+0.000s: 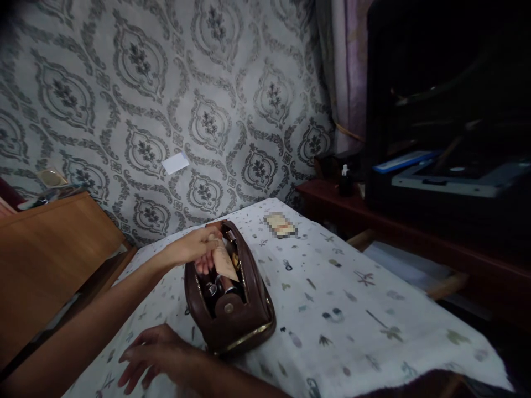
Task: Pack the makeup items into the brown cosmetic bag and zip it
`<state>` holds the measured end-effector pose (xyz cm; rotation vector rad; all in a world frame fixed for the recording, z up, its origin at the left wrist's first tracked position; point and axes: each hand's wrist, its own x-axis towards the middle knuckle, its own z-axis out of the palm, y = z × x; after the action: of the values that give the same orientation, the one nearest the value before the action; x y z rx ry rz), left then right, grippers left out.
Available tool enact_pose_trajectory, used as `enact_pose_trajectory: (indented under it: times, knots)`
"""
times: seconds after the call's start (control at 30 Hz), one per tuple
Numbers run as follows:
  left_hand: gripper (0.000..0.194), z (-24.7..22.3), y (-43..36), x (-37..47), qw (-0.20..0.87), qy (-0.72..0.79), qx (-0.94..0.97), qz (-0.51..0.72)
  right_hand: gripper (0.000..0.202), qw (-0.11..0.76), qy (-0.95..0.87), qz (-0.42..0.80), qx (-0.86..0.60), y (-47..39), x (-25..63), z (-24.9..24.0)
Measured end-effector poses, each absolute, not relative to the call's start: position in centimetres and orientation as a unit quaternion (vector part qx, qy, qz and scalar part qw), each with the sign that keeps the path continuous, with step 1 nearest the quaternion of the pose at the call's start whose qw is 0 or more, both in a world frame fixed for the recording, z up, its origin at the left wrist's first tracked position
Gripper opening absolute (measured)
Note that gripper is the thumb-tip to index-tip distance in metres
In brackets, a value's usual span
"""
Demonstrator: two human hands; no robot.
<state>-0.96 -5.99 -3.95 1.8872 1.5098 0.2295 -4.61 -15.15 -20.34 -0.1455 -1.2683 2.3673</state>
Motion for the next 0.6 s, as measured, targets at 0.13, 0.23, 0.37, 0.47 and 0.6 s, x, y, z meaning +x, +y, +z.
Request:
enact_pose_trajectory:
  times: [0.13,0.23,0.37,0.47,0.6]
  knots:
    - [0.024,-3.1,-6.2,-1.3,0.233,0.557,0.794,0.071,0.043,0.23,-0.464,0.854,-0.055,-15.1,-4.6,-20.4]
    - [0.024,-2.2,-6.5,-1.9,0.053,0.494,0.866,0.063,0.04,0.233,-0.465,0.851,-0.063,-15.2,-4.5,-20.3]
    - [0.043,-1.9,-6.7,-2.5,-0.073,0.418,0.906,-0.001,0.039,0.238,-0.458,0.854,-0.06,-15.2,-4.5,-20.3]
    - [0.05,-2.3,-6.6,-2.4,-0.09,0.361,0.927,-0.057,0.04,0.233,-0.46,0.854,-0.067,-15.2,-4.6,-20.2]
    - [0.043,-2.9,-6.9,-1.9,-0.124,0.367,0.918,-0.09,0.042,0.226,-0.461,0.854,-0.08,-15.2,-4.6,-20.0]
